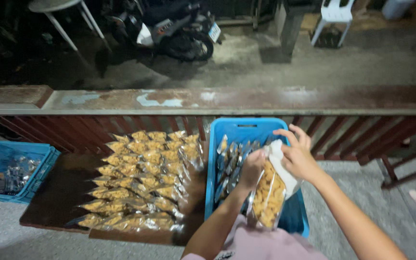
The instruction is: The person wipes individual sealed bags of food with a white cloth and places them into a blue crate.
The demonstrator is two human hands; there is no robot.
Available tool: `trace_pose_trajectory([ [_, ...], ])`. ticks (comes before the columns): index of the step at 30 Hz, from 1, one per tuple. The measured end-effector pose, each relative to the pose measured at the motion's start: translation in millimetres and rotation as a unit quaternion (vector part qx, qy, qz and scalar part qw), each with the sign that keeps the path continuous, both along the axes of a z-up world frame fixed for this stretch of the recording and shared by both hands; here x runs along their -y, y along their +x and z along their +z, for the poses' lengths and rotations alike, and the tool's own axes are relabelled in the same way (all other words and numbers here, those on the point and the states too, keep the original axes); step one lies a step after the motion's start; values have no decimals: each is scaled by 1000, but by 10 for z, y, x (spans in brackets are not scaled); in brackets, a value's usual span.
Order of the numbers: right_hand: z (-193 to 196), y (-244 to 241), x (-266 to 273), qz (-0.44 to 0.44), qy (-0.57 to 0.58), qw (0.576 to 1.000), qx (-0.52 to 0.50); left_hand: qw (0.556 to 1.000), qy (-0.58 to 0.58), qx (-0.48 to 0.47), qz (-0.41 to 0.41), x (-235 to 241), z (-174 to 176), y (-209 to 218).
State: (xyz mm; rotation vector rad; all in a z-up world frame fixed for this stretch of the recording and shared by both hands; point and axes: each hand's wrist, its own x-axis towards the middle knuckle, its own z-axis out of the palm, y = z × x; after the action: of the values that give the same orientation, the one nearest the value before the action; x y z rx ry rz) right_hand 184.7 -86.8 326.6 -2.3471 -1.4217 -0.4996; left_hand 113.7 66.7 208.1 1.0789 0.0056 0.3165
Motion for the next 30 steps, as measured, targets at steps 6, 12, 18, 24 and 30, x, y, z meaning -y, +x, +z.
trace_pose_trajectory([
  [6,-174,293,-80,130,109,956,-237,953,235,-84,173,4,616,-89],
  [12,-116,67,-167,51,129,961,-238,931,292,41,216,-100,884,-69],
  [18,129,-25,136,-103,-71,992,20,941,248,-85,215,-153,678,-56],
  [24,68,-183,-126,-2,83,993,-89,944,253,-48,206,93,588,-75],
  [30,91,-264,-162,15,129,986,-103,962,211,0,175,-50,605,-101],
])
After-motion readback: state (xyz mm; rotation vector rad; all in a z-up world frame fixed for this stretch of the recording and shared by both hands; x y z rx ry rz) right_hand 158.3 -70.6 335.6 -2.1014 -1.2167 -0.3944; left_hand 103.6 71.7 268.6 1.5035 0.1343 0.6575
